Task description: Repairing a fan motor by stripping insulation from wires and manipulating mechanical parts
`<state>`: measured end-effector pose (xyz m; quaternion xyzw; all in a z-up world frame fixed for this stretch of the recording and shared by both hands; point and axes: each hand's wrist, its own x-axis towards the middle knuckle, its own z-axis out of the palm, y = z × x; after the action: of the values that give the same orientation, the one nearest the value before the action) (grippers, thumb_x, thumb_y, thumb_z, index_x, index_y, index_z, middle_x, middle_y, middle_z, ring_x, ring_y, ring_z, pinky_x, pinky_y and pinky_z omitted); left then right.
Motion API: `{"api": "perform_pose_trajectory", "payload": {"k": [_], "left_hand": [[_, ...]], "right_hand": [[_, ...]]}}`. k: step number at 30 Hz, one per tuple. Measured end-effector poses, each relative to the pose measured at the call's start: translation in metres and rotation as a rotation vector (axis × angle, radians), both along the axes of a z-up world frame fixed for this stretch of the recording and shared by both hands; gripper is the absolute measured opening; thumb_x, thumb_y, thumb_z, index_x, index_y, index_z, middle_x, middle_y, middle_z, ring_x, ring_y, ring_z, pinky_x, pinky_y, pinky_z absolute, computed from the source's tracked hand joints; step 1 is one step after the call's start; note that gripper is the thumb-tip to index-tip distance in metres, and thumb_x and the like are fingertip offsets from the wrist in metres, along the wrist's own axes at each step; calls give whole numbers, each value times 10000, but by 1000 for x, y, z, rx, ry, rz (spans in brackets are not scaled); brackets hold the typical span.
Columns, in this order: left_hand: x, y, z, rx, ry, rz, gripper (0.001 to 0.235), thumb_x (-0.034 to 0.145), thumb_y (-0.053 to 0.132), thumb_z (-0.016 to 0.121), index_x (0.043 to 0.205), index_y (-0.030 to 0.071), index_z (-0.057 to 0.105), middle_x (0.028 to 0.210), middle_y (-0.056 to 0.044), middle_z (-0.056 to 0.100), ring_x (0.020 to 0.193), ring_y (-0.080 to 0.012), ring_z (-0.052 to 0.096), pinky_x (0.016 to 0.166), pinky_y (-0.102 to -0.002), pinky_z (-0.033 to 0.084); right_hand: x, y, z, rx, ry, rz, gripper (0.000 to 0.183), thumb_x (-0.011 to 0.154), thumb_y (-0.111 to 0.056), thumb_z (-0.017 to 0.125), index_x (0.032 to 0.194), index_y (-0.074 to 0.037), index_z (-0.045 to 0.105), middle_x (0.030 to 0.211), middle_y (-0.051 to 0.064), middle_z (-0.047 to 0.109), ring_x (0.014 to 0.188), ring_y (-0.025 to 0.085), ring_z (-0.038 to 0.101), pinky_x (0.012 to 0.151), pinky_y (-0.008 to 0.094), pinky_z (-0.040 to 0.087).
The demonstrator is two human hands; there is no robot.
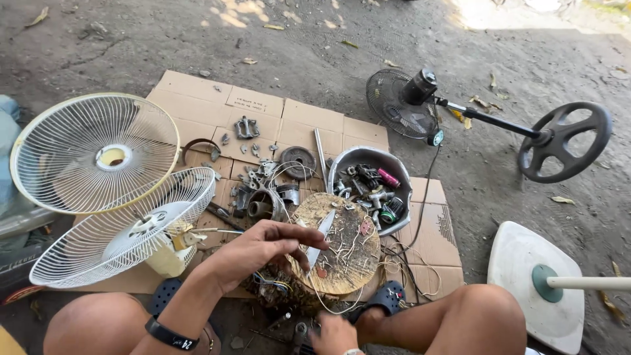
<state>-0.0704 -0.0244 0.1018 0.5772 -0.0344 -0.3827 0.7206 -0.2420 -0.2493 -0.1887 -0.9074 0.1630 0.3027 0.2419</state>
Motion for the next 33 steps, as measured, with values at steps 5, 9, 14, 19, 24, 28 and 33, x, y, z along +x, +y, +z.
{"api": "perform_pose_trajectory", "payload": {"k": [5,9,14,19,24,28,33], "left_hand": [[6,-9,9,196,114,179,324,1036,74,501,1213,6,764,1169,-117,817,836,-178,681,687,-275,513],[10,-8,-3,183,136,289,282,1020,88,541,1215,7,728,1123,-148,809,824,-204,676,664,-293,521],[13,-10,-20,435,45,211,262,1027,92,533,1183,61,742,1100,-96,816,835,-176,671,703,-278,510],[3,-23,-59,877,-238,-299,241,1003,232,598,1156,120,748,1073,-50,789,838,-115,719,790,-223,635],[-43,-50,-131,896,-348,-725,184,997,151,599,1100,102,743,937,-39,755,576,-29,525,525,-116,472],[-78,-65,-225,808,-1046,-719,318,794,84,653,1103,24,609,1110,-169,607,864,-379,639,710,-454,572],[-66,-79,-255,840,-1212,-1003,560,951,3,583,1485,-43,420,1492,-218,378,1048,-349,535,824,-404,538]], "right_hand": [[92,15,41,-152,-217,-120,471,944,-622,609,1086,-177,554,912,-15,618,780,153,634,749,317,557],[130,27,20,-151,-346,-183,762,929,-761,452,1178,-46,537,1099,114,597,874,234,678,770,378,621],[168,22,10,-197,-112,-174,519,902,-601,722,912,-107,561,783,-9,495,631,126,461,593,267,470],[187,-16,16,121,55,-290,253,906,-227,759,983,-28,622,751,30,652,538,72,544,423,167,463],[195,-47,75,293,160,-73,124,974,-62,626,1055,25,662,782,83,603,518,83,531,428,154,518],[179,-67,189,415,-91,-255,272,936,-94,561,1081,73,720,828,112,641,576,134,496,462,246,436],[150,-102,243,1062,-217,-743,119,987,-18,584,1055,60,644,696,114,618,439,124,486,366,208,403]]}}
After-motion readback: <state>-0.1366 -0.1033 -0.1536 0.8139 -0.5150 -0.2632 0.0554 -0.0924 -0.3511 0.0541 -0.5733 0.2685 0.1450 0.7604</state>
